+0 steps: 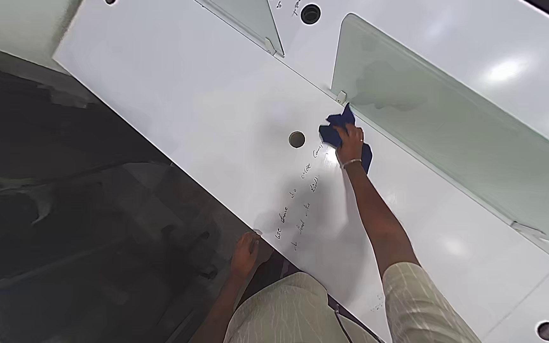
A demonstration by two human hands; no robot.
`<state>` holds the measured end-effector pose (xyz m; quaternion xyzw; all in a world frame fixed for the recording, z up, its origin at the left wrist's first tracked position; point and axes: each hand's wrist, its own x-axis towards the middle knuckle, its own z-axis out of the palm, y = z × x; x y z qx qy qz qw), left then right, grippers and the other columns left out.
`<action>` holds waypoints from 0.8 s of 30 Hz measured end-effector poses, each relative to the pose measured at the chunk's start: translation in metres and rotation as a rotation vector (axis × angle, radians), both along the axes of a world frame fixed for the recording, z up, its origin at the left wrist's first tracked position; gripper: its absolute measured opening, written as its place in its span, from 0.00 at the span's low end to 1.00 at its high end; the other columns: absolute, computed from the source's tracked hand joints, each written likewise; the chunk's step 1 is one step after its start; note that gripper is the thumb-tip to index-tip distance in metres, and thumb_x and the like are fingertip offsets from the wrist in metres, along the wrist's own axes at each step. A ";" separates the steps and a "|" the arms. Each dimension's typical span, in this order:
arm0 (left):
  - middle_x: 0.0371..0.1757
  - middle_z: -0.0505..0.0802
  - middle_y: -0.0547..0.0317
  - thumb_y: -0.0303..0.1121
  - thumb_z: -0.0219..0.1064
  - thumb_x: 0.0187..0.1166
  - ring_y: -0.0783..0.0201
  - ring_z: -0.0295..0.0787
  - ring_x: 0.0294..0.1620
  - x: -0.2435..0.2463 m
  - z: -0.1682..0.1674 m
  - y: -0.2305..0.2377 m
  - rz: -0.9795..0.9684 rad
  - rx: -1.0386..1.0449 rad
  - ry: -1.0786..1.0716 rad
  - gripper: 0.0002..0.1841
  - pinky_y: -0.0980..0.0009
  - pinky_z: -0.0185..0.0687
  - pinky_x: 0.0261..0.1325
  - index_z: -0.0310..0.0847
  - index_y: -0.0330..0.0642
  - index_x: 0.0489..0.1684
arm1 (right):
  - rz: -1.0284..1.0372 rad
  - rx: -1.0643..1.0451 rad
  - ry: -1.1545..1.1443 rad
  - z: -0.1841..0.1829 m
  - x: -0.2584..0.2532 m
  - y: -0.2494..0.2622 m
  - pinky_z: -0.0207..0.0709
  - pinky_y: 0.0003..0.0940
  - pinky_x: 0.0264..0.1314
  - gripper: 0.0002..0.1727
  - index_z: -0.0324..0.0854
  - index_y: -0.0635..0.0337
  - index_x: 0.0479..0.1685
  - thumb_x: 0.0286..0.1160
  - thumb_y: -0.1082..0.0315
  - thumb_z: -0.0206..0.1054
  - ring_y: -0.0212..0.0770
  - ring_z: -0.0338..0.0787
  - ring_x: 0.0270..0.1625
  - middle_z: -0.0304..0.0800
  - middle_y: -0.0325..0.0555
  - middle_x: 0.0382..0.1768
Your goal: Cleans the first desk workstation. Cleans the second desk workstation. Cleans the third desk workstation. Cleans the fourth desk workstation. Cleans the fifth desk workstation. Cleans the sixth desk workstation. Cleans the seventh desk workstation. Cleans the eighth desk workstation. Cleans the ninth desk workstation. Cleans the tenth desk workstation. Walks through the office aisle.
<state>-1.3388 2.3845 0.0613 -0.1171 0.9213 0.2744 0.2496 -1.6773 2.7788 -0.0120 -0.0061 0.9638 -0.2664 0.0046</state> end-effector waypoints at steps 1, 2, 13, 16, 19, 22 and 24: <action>0.69 0.87 0.43 0.32 0.59 0.84 0.47 0.82 0.72 0.002 0.001 -0.002 0.003 -0.010 0.008 0.14 0.51 0.79 0.72 0.87 0.39 0.59 | -0.061 0.004 0.015 -0.002 -0.013 -0.007 0.55 0.65 0.88 0.32 0.83 0.43 0.73 0.65 0.77 0.65 0.64 0.70 0.84 0.77 0.59 0.78; 0.68 0.87 0.43 0.32 0.59 0.84 0.47 0.83 0.70 0.005 0.004 -0.005 0.014 -0.011 0.010 0.14 0.50 0.80 0.71 0.87 0.39 0.58 | -0.085 0.001 -0.005 0.000 -0.010 -0.017 0.55 0.66 0.87 0.33 0.83 0.42 0.74 0.64 0.76 0.66 0.64 0.70 0.84 0.77 0.58 0.79; 0.69 0.87 0.40 0.30 0.59 0.83 0.44 0.83 0.70 0.031 0.008 -0.014 0.166 0.003 -0.042 0.15 0.48 0.79 0.71 0.86 0.37 0.61 | 0.392 0.023 -0.065 0.007 -0.010 -0.024 0.58 0.68 0.86 0.34 0.84 0.45 0.72 0.63 0.84 0.67 0.68 0.72 0.81 0.78 0.62 0.77; 0.68 0.87 0.41 0.30 0.59 0.84 0.44 0.83 0.71 0.035 0.007 -0.019 0.180 -0.011 -0.045 0.15 0.48 0.80 0.71 0.86 0.38 0.62 | 0.139 0.059 -0.001 0.005 -0.060 -0.018 0.55 0.64 0.88 0.32 0.82 0.44 0.75 0.68 0.79 0.63 0.65 0.70 0.84 0.76 0.61 0.79; 0.67 0.87 0.39 0.28 0.59 0.83 0.42 0.84 0.68 0.048 0.005 -0.018 0.217 -0.017 -0.041 0.15 0.47 0.79 0.70 0.86 0.37 0.61 | 0.064 0.005 -0.073 0.006 -0.019 -0.042 0.55 0.70 0.86 0.33 0.81 0.47 0.76 0.64 0.77 0.69 0.70 0.68 0.84 0.74 0.65 0.80; 0.66 0.87 0.39 0.29 0.59 0.82 0.42 0.83 0.69 0.057 -0.003 -0.018 0.262 0.000 -0.065 0.15 0.46 0.78 0.72 0.86 0.38 0.61 | 0.314 -0.037 -0.188 0.011 0.074 -0.073 0.56 0.68 0.87 0.31 0.83 0.41 0.74 0.68 0.76 0.66 0.65 0.68 0.85 0.76 0.59 0.80; 0.68 0.87 0.39 0.29 0.60 0.83 0.43 0.83 0.71 0.064 -0.008 -0.019 0.259 0.010 -0.085 0.15 0.46 0.77 0.74 0.86 0.38 0.61 | 0.539 -0.040 -0.155 0.006 0.099 -0.072 0.57 0.65 0.89 0.33 0.85 0.37 0.72 0.68 0.79 0.61 0.61 0.71 0.85 0.80 0.52 0.78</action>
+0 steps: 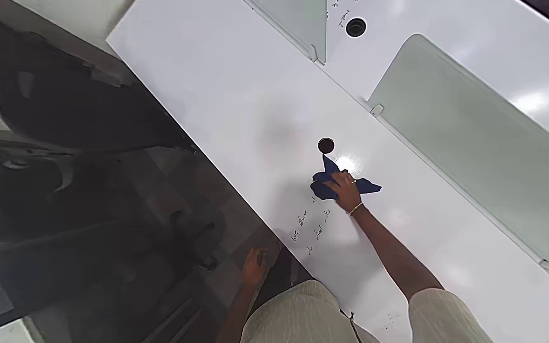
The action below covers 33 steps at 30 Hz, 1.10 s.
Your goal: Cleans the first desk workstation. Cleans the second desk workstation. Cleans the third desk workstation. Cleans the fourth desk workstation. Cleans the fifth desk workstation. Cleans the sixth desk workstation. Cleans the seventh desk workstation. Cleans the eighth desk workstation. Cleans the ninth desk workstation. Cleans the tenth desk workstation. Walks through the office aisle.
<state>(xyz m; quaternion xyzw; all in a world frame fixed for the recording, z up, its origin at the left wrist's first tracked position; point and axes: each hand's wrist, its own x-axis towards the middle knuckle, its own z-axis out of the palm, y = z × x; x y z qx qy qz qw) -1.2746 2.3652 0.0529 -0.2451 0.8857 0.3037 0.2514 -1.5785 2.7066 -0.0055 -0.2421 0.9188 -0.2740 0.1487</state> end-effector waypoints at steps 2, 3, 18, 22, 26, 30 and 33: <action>0.67 0.88 0.41 0.30 0.60 0.83 0.44 0.84 0.70 0.003 -0.001 -0.003 -0.028 0.001 -0.019 0.15 0.47 0.78 0.73 0.87 0.38 0.61 | 0.031 0.033 0.023 -0.002 -0.033 0.013 0.59 0.65 0.87 0.33 0.85 0.38 0.72 0.68 0.80 0.65 0.63 0.72 0.83 0.79 0.56 0.77; 0.67 0.88 0.41 0.30 0.60 0.83 0.44 0.84 0.70 0.004 0.001 -0.005 -0.037 0.000 -0.040 0.15 0.48 0.78 0.73 0.87 0.38 0.61 | -0.052 0.041 0.050 -0.001 -0.061 0.021 0.61 0.68 0.84 0.32 0.85 0.42 0.71 0.65 0.81 0.67 0.67 0.73 0.81 0.79 0.61 0.76; 0.71 0.85 0.42 0.34 0.58 0.87 0.45 0.83 0.71 0.018 0.002 -0.015 -0.043 -0.001 -0.210 0.17 0.50 0.79 0.73 0.83 0.40 0.68 | -0.110 0.030 0.026 -0.003 0.116 0.007 0.61 0.70 0.83 0.31 0.87 0.39 0.69 0.64 0.79 0.66 0.68 0.78 0.78 0.84 0.58 0.73; 0.71 0.85 0.40 0.34 0.57 0.87 0.44 0.82 0.72 0.016 0.006 -0.024 -0.080 -0.008 -0.210 0.17 0.49 0.77 0.75 0.82 0.38 0.68 | -0.540 0.229 0.049 0.003 -0.016 0.022 0.63 0.72 0.79 0.34 0.78 0.42 0.79 0.67 0.71 0.70 0.70 0.72 0.81 0.75 0.63 0.80; 0.71 0.85 0.41 0.33 0.58 0.87 0.46 0.83 0.71 0.023 0.006 -0.035 -0.089 -0.013 -0.191 0.17 0.49 0.78 0.74 0.83 0.38 0.67 | -0.643 0.245 -0.056 0.016 0.016 -0.008 0.71 0.75 0.64 0.33 0.78 0.33 0.78 0.67 0.65 0.72 0.73 0.79 0.70 0.80 0.65 0.72; 0.71 0.86 0.41 0.33 0.58 0.87 0.45 0.84 0.70 0.036 0.001 -0.043 -0.083 -0.010 -0.180 0.17 0.50 0.78 0.74 0.82 0.37 0.68 | -0.194 0.129 -0.113 0.018 0.182 -0.049 0.74 0.72 0.64 0.34 0.83 0.28 0.74 0.64 0.71 0.69 0.68 0.85 0.65 0.87 0.59 0.67; 0.71 0.86 0.42 0.35 0.57 0.88 0.46 0.85 0.68 0.043 -0.003 -0.045 -0.108 -0.012 -0.224 0.18 0.50 0.80 0.72 0.82 0.39 0.69 | 0.044 0.034 -0.021 0.005 0.203 -0.042 0.75 0.71 0.61 0.36 0.84 0.26 0.71 0.60 0.74 0.71 0.67 0.88 0.61 0.89 0.56 0.66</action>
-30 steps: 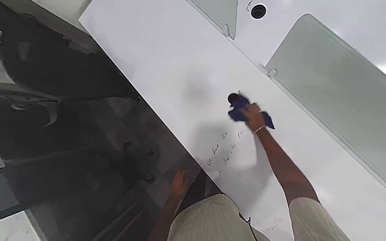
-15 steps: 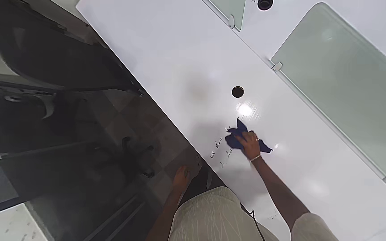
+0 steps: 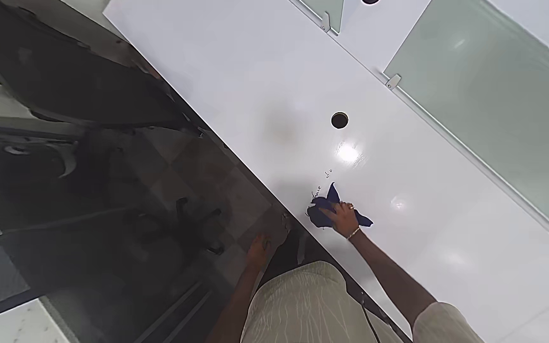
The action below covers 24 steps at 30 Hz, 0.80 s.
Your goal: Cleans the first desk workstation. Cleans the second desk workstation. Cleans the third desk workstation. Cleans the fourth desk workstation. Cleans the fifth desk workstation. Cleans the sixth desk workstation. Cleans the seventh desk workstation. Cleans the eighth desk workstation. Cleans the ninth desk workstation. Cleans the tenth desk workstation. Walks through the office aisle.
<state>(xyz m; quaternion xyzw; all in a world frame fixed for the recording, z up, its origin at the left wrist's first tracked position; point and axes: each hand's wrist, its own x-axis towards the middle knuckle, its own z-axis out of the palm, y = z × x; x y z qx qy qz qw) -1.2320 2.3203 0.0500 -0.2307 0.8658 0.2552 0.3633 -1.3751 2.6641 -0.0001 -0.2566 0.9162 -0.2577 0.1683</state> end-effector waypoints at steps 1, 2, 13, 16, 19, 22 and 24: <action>0.71 0.86 0.42 0.35 0.56 0.88 0.47 0.85 0.69 0.001 0.000 -0.001 -0.005 0.006 -0.023 0.18 0.50 0.79 0.73 0.82 0.40 0.69 | -0.001 0.026 -0.045 0.001 -0.022 0.002 0.73 0.73 0.66 0.35 0.81 0.26 0.74 0.65 0.72 0.70 0.69 0.86 0.65 0.87 0.58 0.68; 0.71 0.85 0.43 0.35 0.56 0.88 0.47 0.84 0.71 0.003 0.001 -0.003 -0.004 0.018 -0.044 0.18 0.50 0.78 0.75 0.82 0.40 0.70 | -0.076 0.058 -0.069 0.002 -0.050 0.001 0.71 0.73 0.68 0.34 0.80 0.27 0.76 0.68 0.71 0.68 0.70 0.84 0.68 0.86 0.60 0.69; 0.70 0.86 0.42 0.33 0.57 0.88 0.49 0.84 0.71 0.048 -0.010 -0.063 0.004 0.081 0.010 0.17 0.53 0.78 0.76 0.81 0.36 0.69 | -0.472 0.120 -0.097 0.013 -0.013 -0.102 0.71 0.70 0.66 0.34 0.81 0.28 0.75 0.64 0.68 0.70 0.69 0.82 0.67 0.84 0.62 0.69; 0.69 0.87 0.41 0.32 0.58 0.88 0.49 0.85 0.71 0.074 -0.013 -0.089 0.041 0.097 0.022 0.18 0.52 0.78 0.76 0.80 0.35 0.70 | -0.359 0.109 0.002 0.007 0.046 -0.095 0.74 0.69 0.62 0.37 0.83 0.27 0.73 0.57 0.72 0.71 0.68 0.85 0.63 0.88 0.59 0.63; 0.69 0.88 0.44 0.33 0.58 0.88 0.52 0.86 0.70 0.102 -0.020 -0.114 0.076 0.097 0.015 0.18 0.52 0.79 0.75 0.80 0.37 0.70 | -0.459 0.172 -0.032 0.007 -0.004 -0.083 0.69 0.74 0.69 0.34 0.81 0.29 0.75 0.66 0.70 0.69 0.72 0.80 0.70 0.84 0.63 0.69; 0.68 0.89 0.45 0.33 0.57 0.88 0.52 0.87 0.68 0.127 -0.029 -0.133 0.066 0.095 0.010 0.18 0.53 0.80 0.74 0.81 0.38 0.70 | -0.788 0.215 -0.030 0.015 -0.075 -0.090 0.69 0.78 0.64 0.34 0.76 0.35 0.79 0.67 0.66 0.73 0.75 0.74 0.74 0.73 0.68 0.76; 0.68 0.89 0.45 0.33 0.56 0.89 0.52 0.87 0.69 0.138 -0.031 -0.142 0.052 0.096 -0.002 0.18 0.52 0.79 0.75 0.81 0.37 0.70 | -0.868 0.185 -0.053 0.022 -0.076 -0.113 0.69 0.79 0.63 0.35 0.75 0.38 0.81 0.68 0.66 0.73 0.77 0.72 0.75 0.71 0.70 0.77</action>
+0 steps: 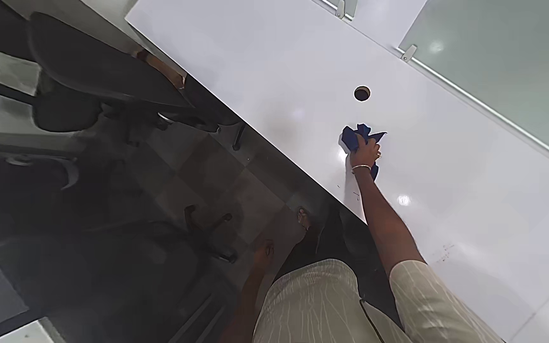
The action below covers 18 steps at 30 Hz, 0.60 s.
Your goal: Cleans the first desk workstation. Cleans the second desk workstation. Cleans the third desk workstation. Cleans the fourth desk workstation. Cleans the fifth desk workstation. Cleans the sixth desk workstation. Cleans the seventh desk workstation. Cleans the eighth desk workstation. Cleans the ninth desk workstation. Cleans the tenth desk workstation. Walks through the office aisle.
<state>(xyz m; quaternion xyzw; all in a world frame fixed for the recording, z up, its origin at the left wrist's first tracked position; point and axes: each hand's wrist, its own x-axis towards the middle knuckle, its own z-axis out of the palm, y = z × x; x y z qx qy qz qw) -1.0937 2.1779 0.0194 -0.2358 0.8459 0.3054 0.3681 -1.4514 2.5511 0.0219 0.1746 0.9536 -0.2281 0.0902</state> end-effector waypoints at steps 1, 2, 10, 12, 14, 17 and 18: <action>0.68 0.89 0.44 0.32 0.56 0.89 0.52 0.87 0.69 0.003 0.000 -0.004 -0.004 0.007 -0.001 0.18 0.52 0.78 0.76 0.80 0.37 0.71 | 0.025 -0.015 -0.006 -0.002 0.017 -0.013 0.70 0.78 0.64 0.36 0.76 0.37 0.80 0.66 0.66 0.75 0.77 0.74 0.74 0.72 0.71 0.76; 0.67 0.90 0.44 0.32 0.56 0.89 0.51 0.87 0.68 0.004 -0.003 -0.006 -0.004 0.012 0.003 0.17 0.51 0.78 0.75 0.80 0.37 0.70 | 0.082 -0.007 -0.011 -0.006 0.040 -0.025 0.71 0.75 0.65 0.36 0.78 0.33 0.78 0.64 0.66 0.76 0.75 0.77 0.71 0.76 0.69 0.73; 0.64 0.91 0.45 0.34 0.57 0.89 0.50 0.89 0.64 -0.022 0.004 -0.010 -0.089 -0.006 -0.050 0.18 0.49 0.81 0.71 0.80 0.39 0.71 | -0.117 0.141 -0.021 -0.010 0.202 0.075 0.71 0.73 0.68 0.34 0.82 0.38 0.75 0.63 0.73 0.70 0.74 0.79 0.71 0.82 0.68 0.69; 0.64 0.91 0.46 0.34 0.56 0.90 0.52 0.89 0.65 -0.030 0.003 -0.007 -0.097 -0.018 -0.037 0.17 0.49 0.80 0.72 0.80 0.40 0.71 | -0.396 0.215 -0.068 -0.013 0.221 0.093 0.71 0.71 0.68 0.35 0.78 0.37 0.79 0.65 0.69 0.71 0.74 0.77 0.73 0.77 0.69 0.74; 0.64 0.91 0.47 0.35 0.56 0.90 0.52 0.89 0.65 -0.037 0.001 0.002 -0.098 -0.011 -0.017 0.17 0.50 0.81 0.72 0.80 0.40 0.70 | -0.459 0.201 -0.093 -0.011 0.231 0.073 0.71 0.74 0.66 0.37 0.76 0.37 0.81 0.64 0.68 0.73 0.78 0.75 0.73 0.75 0.73 0.74; 0.63 0.91 0.46 0.34 0.57 0.90 0.52 0.90 0.63 -0.060 0.000 0.026 -0.131 0.032 -0.002 0.18 0.50 0.82 0.70 0.78 0.40 0.72 | -0.101 0.080 -0.068 -0.003 0.246 0.027 0.74 0.73 0.63 0.37 0.82 0.35 0.76 0.59 0.71 0.74 0.75 0.81 0.67 0.83 0.71 0.65; 0.62 0.91 0.46 0.34 0.57 0.90 0.52 0.90 0.63 -0.071 0.002 0.035 -0.142 0.047 -0.001 0.18 0.51 0.82 0.70 0.77 0.40 0.73 | 0.086 0.054 -0.029 -0.007 0.247 0.026 0.75 0.69 0.63 0.38 0.83 0.30 0.74 0.56 0.71 0.75 0.71 0.83 0.65 0.87 0.65 0.62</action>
